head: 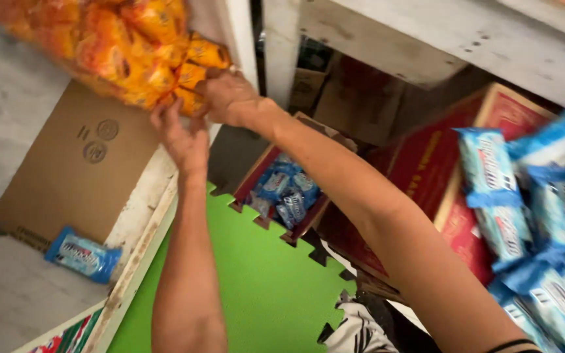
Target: Organize and restock bar soap and detergent products on grocery store shelves.
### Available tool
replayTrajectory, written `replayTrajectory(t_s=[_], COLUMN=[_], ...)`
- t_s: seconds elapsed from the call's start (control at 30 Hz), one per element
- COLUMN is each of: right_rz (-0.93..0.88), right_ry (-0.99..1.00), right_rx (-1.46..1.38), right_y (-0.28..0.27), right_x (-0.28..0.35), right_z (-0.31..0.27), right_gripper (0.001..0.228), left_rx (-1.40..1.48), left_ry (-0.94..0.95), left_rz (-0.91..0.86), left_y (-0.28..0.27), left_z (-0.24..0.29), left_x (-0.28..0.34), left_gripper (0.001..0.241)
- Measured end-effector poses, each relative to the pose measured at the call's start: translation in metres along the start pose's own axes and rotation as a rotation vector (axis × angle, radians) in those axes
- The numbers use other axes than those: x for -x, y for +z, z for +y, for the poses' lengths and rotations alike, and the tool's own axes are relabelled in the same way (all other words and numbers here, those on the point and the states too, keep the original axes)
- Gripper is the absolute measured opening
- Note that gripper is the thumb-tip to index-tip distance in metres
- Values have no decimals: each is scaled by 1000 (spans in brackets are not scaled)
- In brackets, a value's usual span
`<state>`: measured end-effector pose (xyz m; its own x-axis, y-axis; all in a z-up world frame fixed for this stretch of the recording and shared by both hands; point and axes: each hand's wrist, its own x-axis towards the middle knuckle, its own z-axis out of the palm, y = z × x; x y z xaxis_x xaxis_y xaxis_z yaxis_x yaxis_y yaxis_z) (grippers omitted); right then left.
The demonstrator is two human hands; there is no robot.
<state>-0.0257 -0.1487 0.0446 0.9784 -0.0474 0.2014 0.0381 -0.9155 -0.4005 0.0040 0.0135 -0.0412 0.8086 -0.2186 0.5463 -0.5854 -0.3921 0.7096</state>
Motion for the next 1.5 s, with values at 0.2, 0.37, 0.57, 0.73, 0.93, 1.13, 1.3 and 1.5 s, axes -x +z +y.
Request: replayTrajectory(t_s=[0.2,0.37,0.57,0.73,0.93,1.13,1.3,1.5], right_rz=[-39,-218,-211,-276,-434,-521,-471,-563], right_ry=[-45,-117,-224,-289,-309,-248,-274,-222], right_rx=[56,4,74,120,159,193,199,188], right_y=[-41,-101,-147,-159,-171,-184,-187,-231], right_x=[11,37,73,95,117,132,143,153], right_z=[-6,-28,-59,-84,-100,-101,-94,-88], right_gripper=[35,33,33,25,30,35,35,33], left_rx=[-18,-71,-248,-311,-318,-334,-441,-491], left_ry=[71,13,97,102,60,179,44,293], left_rz=[-8,-65,-314,-415,-658,-971,-1101,-1057], left_y=[-25,-59,-102,-137,-169,-165,-157,-149], left_z=[57,85,106,116,211,274,285,288], left_x=[38,73,115,149,199,252,252,262], left_gripper=[18,15,13,24,47,101,88,45])
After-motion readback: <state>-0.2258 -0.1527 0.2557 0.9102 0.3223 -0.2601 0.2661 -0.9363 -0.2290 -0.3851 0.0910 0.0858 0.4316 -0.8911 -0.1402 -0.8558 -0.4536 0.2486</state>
